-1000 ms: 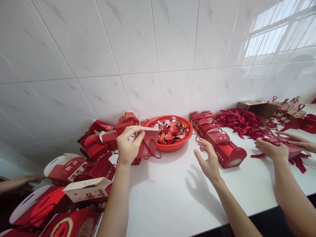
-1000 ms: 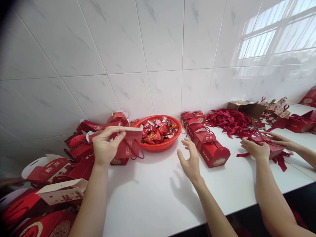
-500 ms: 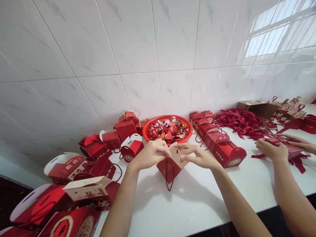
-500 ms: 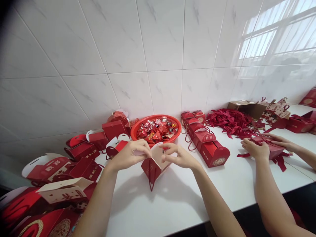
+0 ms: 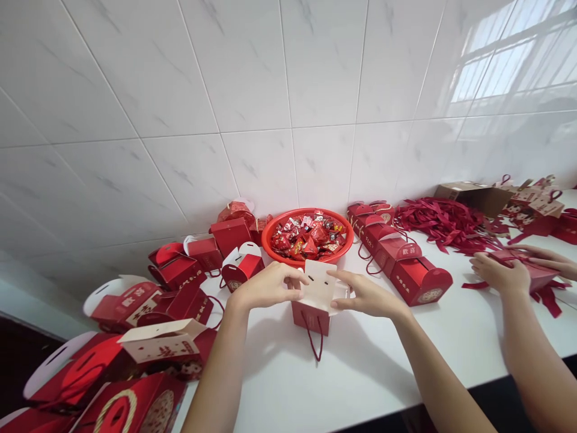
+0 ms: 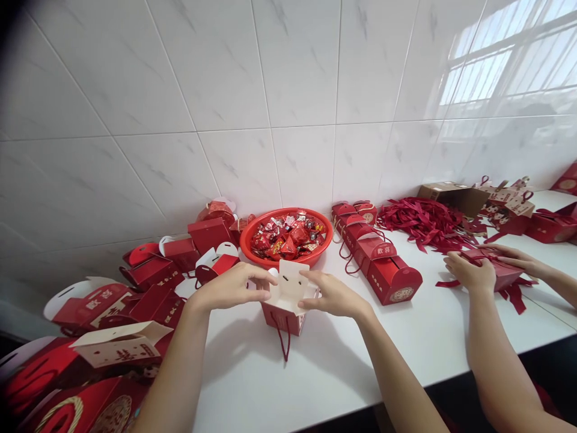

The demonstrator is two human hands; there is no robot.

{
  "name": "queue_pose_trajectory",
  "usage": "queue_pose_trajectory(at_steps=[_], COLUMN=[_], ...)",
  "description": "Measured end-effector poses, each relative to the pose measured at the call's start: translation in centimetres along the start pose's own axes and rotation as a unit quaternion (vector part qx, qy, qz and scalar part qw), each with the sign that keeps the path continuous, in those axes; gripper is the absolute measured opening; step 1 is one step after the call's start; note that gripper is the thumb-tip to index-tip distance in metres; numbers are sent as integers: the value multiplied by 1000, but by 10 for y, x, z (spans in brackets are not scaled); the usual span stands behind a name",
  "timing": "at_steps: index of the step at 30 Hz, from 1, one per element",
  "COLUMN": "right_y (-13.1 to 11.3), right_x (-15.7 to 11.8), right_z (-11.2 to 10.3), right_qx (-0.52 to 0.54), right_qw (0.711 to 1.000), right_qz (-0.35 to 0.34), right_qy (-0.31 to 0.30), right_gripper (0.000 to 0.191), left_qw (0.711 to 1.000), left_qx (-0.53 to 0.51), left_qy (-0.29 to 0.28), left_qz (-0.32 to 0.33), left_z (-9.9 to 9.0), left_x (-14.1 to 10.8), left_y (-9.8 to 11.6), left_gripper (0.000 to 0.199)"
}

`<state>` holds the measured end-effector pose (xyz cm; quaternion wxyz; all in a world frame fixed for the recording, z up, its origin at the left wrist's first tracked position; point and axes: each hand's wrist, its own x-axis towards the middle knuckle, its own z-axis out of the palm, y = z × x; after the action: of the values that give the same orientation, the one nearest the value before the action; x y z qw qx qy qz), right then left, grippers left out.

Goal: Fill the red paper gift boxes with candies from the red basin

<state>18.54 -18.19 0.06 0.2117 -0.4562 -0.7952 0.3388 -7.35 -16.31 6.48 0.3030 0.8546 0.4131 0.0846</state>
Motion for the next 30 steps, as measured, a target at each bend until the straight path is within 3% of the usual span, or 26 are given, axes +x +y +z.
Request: queue_pose_trajectory(at_steps=[5, 11, 16, 21, 26, 30], right_y=[7, 6, 9, 16, 17, 13], right_x=[-1, -5, -12, -20, -30, -34], right_z=[2, 7, 9, 7, 18, 22], right_qx=[39, 100, 155, 144, 117, 100], right_qw=[999, 994, 985, 987, 989, 991], right_qz=[12, -12, -16, 32, 87, 88], right_qy=[-36, -51, -76, -72, -13, 27], right_gripper=[105, 110, 88, 101, 110, 109], left_qw=[999, 993, 992, 995, 1000, 999], left_qx=[37, 50, 57, 47, 7, -29], left_qy=[-3, -63, -86, -72, -25, -5], left_qz=[-28, -90, -71, -55, 16, 38], left_z=[3, 5, 8, 10, 9, 10], left_x=[1, 3, 9, 14, 21, 20], left_y=[-3, -12, -19, -18, -16, -17], left_gripper=[66, 85, 80, 76, 60, 48])
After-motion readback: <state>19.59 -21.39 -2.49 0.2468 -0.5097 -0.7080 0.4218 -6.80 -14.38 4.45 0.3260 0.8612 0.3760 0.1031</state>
